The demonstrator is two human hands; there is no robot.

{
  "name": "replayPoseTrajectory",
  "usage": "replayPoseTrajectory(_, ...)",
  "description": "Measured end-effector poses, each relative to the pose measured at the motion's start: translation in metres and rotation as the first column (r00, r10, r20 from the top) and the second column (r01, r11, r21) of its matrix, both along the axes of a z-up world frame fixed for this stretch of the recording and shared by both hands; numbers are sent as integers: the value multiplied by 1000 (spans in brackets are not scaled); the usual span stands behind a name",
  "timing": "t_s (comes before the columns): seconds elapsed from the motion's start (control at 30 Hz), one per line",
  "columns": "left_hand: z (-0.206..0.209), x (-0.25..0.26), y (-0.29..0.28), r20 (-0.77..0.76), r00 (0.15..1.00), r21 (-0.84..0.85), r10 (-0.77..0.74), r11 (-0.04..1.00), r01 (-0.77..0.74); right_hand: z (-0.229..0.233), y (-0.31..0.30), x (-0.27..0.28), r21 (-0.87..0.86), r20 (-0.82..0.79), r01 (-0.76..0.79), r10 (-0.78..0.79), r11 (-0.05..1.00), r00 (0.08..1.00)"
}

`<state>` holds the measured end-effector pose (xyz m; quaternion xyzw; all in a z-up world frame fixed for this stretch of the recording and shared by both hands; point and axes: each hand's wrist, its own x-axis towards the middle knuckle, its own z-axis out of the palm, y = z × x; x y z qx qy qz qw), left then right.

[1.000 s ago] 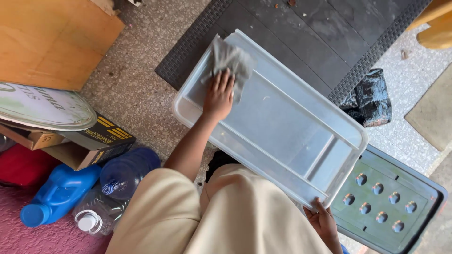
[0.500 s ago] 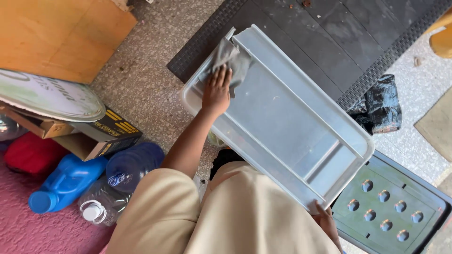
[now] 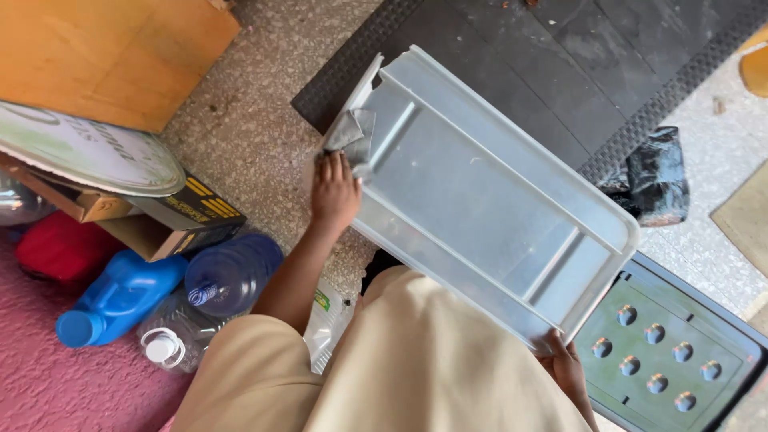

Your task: Wiping a plastic container and its lid with a cloth.

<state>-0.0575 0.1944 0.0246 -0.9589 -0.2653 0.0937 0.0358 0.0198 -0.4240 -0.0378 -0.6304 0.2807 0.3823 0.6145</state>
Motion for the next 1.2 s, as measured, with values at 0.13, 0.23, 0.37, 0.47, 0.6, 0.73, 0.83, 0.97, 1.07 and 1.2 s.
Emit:
replayPoseTrajectory(0.13,8,19,-19,33,997,69,71,995,-73,3,-5,-3,39,45,40,-42,998,998)
replayPoseTrajectory(0.23,22,34,-55,46,997,-55,61,997,-58,4,-6,3,19,64,29,-30,999,997)
replayPoseTrajectory(0.37,-2,16,-122,357,873,-265,-331,861,435,-9,-12,7,17,70,-14,13,1000,997)
replayPoseTrajectory(0.47,-14,-7,-123,351,876,-251,-331,868,429,15,3,1,12,45,38,-38,999,998)
replayPoseTrajectory(0.6,1,-29,-61,277,959,-25,-56,998,65,26,11,5,25,46,45,-46,999,998)
replayPoseTrajectory(0.73,8,-28,-37,41,984,26,176,984,-177,6,0,6,-1,64,-14,14,1000,998)
replayPoseTrajectory(0.83,7,-23,-91,138,964,-104,226,972,-213,5,-2,7,-2,60,15,-15,1000,998)
replayPoseTrajectory(0.97,-19,-45,-162,447,872,-4,-198,975,223,21,9,5,-19,24,62,-62,998,998)
replayPoseTrajectory(1.07,4,-31,-128,389,914,-309,119,951,8,14,2,3,-7,15,78,-78,997,997)
replayPoseTrajectory(1.2,-19,-23,-55,215,962,-61,169,985,-159,34,17,2,-61,-10,25,-25,998,1000)
